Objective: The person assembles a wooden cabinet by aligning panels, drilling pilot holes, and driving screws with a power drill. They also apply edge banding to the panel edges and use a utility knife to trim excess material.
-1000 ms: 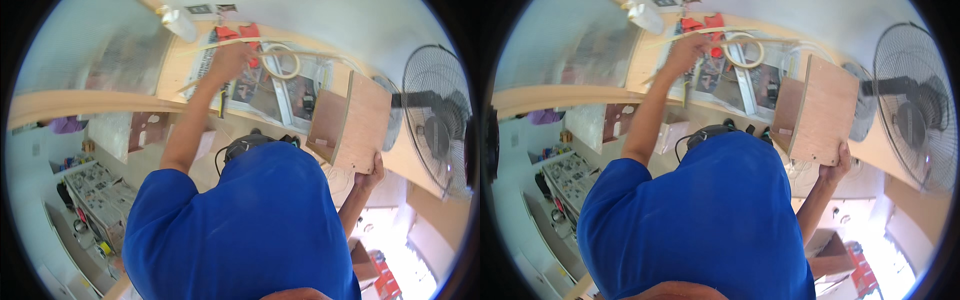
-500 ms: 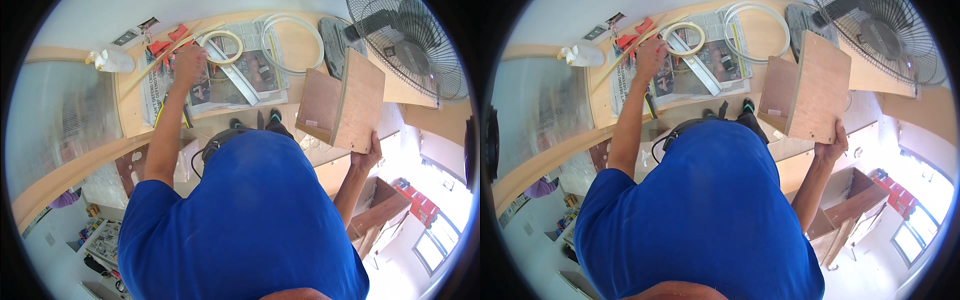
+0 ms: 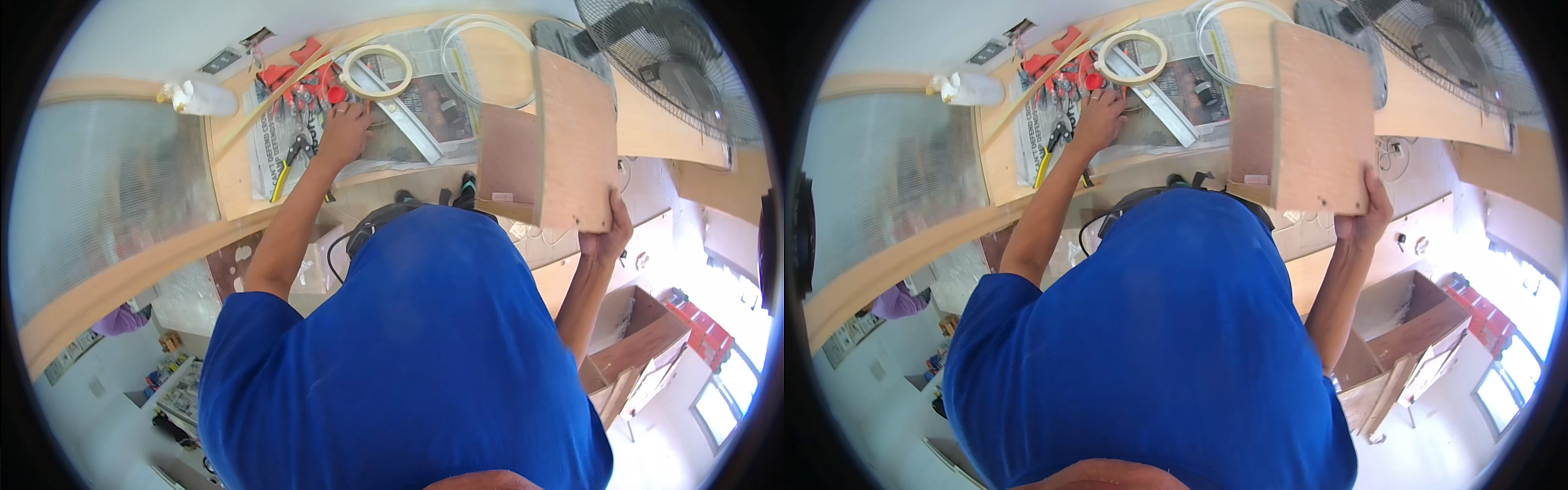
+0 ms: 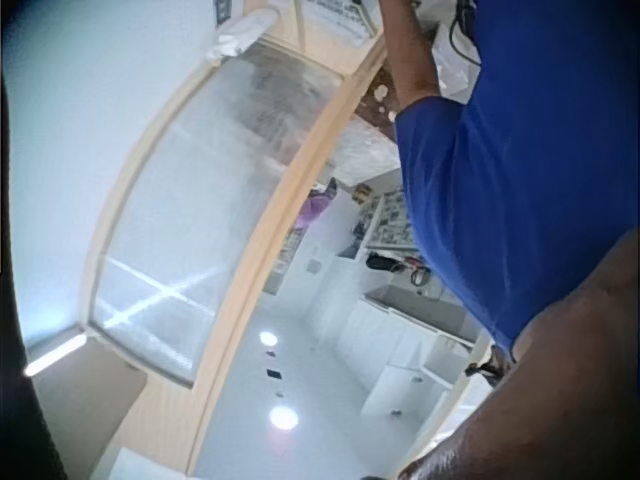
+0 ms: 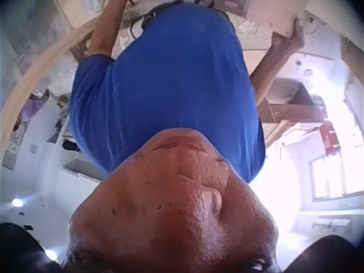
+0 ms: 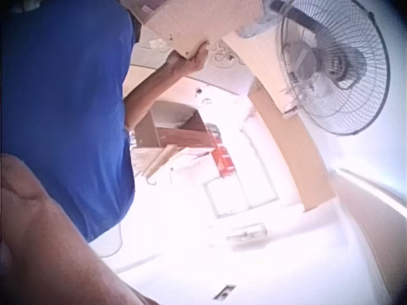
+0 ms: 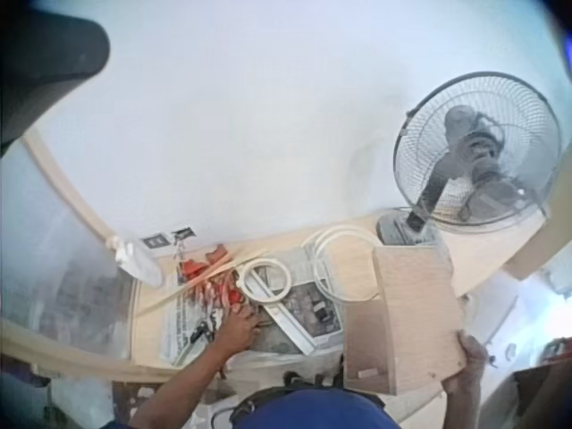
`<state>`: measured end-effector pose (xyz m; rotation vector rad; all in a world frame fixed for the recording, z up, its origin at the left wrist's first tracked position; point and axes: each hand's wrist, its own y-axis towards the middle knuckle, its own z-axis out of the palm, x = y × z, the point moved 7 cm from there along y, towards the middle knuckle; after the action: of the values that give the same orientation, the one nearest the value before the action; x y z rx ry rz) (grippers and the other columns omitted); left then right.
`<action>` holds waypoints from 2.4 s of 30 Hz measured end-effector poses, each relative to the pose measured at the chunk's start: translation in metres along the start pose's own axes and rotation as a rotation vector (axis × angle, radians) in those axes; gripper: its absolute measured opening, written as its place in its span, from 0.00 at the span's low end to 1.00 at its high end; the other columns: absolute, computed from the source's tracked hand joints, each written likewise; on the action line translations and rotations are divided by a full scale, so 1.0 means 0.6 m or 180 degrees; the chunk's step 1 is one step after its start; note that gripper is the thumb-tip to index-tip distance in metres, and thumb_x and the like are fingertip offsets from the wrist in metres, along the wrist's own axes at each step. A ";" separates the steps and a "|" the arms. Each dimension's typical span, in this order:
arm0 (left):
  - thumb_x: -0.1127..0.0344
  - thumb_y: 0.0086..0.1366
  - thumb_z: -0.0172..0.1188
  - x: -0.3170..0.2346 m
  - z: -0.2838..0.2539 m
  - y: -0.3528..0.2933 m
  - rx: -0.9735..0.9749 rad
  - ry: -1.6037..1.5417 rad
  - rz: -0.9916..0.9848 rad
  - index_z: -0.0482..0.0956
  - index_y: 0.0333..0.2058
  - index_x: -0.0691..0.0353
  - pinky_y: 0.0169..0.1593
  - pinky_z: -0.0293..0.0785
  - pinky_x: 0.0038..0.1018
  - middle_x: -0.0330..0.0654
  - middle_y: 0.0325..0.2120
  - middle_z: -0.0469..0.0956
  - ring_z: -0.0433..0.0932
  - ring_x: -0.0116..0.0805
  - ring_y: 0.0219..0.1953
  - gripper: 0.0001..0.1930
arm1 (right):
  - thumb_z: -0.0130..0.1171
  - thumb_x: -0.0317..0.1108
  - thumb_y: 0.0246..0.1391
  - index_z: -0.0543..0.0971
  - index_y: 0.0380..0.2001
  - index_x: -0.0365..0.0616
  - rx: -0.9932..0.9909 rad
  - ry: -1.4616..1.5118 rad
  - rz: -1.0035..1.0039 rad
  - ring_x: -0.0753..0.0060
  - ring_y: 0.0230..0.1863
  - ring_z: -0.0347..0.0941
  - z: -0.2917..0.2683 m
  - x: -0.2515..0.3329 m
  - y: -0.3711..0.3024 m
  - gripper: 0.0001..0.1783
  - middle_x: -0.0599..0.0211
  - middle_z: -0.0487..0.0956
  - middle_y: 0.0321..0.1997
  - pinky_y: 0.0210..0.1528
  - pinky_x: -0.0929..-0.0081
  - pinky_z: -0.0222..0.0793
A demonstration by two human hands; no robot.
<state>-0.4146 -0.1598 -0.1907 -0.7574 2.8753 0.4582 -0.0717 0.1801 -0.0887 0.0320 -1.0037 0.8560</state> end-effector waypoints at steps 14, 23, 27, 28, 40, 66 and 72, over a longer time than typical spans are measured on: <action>0.69 0.64 0.67 -0.182 -0.315 0.216 -0.0676 -0.2255 0.0085 0.82 0.48 0.65 0.42 0.75 0.31 0.45 0.33 0.79 0.77 0.36 0.32 0.15 | 0.63 0.39 0.63 0.76 0.49 0.34 0.0418 -0.0340 0.0596 0.67 0.45 0.80 0.214 -0.005 0.146 0.20 0.59 0.82 0.44 0.50 0.67 0.77; 0.69 0.57 0.72 -0.376 -0.308 0.328 -0.0977 -0.1676 0.1970 0.83 0.44 0.61 0.43 0.75 0.33 0.42 0.37 0.79 0.78 0.41 0.38 0.15 | 0.65 0.42 0.62 0.77 0.39 0.40 0.0556 -0.0561 0.0735 0.72 0.31 0.73 0.219 -0.024 0.239 0.16 0.67 0.78 0.32 0.32 0.71 0.73; 0.67 0.55 0.72 -0.382 -0.250 0.359 -0.1042 -0.1455 0.1859 0.84 0.42 0.58 0.46 0.71 0.37 0.40 0.36 0.79 0.77 0.41 0.42 0.15 | 0.64 0.43 0.63 0.77 0.39 0.40 0.0591 -0.0247 0.0677 0.72 0.31 0.73 0.220 -0.026 0.262 0.16 0.66 0.78 0.32 0.31 0.71 0.73; 0.67 0.55 0.72 -0.381 -0.240 0.365 -0.1069 -0.1411 0.1774 0.84 0.41 0.58 0.46 0.70 0.36 0.40 0.36 0.79 0.77 0.40 0.43 0.14 | 0.64 0.43 0.63 0.77 0.40 0.40 0.0555 -0.0213 0.0684 0.72 0.32 0.73 0.218 -0.025 0.265 0.16 0.66 0.78 0.33 0.33 0.70 0.74; 0.66 0.53 0.74 -0.430 -0.205 0.407 -0.1145 -0.1301 0.1098 0.87 0.38 0.56 0.42 0.72 0.33 0.36 0.34 0.80 0.76 0.38 0.38 0.12 | 0.48 0.42 0.70 0.73 0.50 0.34 0.1320 0.0572 0.0473 0.67 0.42 0.74 0.211 0.027 0.213 0.20 0.61 0.78 0.42 0.51 0.69 0.73; 0.77 0.59 0.67 -0.421 -0.184 0.474 0.0417 -0.1751 0.1233 0.83 0.42 0.64 0.38 0.75 0.27 0.40 0.32 0.78 0.78 0.33 0.32 0.11 | 0.58 0.43 0.67 0.52 0.71 0.22 0.0962 -0.1449 -0.0987 0.66 0.57 0.73 0.192 0.032 0.208 0.44 0.41 0.72 0.64 0.58 0.73 0.69; 0.77 0.61 0.65 -0.384 -0.194 0.462 0.0373 -0.1873 0.1281 0.82 0.47 0.64 0.43 0.75 0.28 0.40 0.38 0.80 0.78 0.32 0.41 0.14 | 0.56 0.41 0.68 0.60 0.68 0.23 0.0508 -0.1565 -0.0808 0.73 0.48 0.75 0.195 0.035 0.204 0.36 0.54 0.81 0.48 0.52 0.79 0.69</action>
<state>-0.3597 0.1375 0.0374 0.0009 2.4460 0.4543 -0.2299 0.2305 -0.0495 0.5162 -1.3523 0.7046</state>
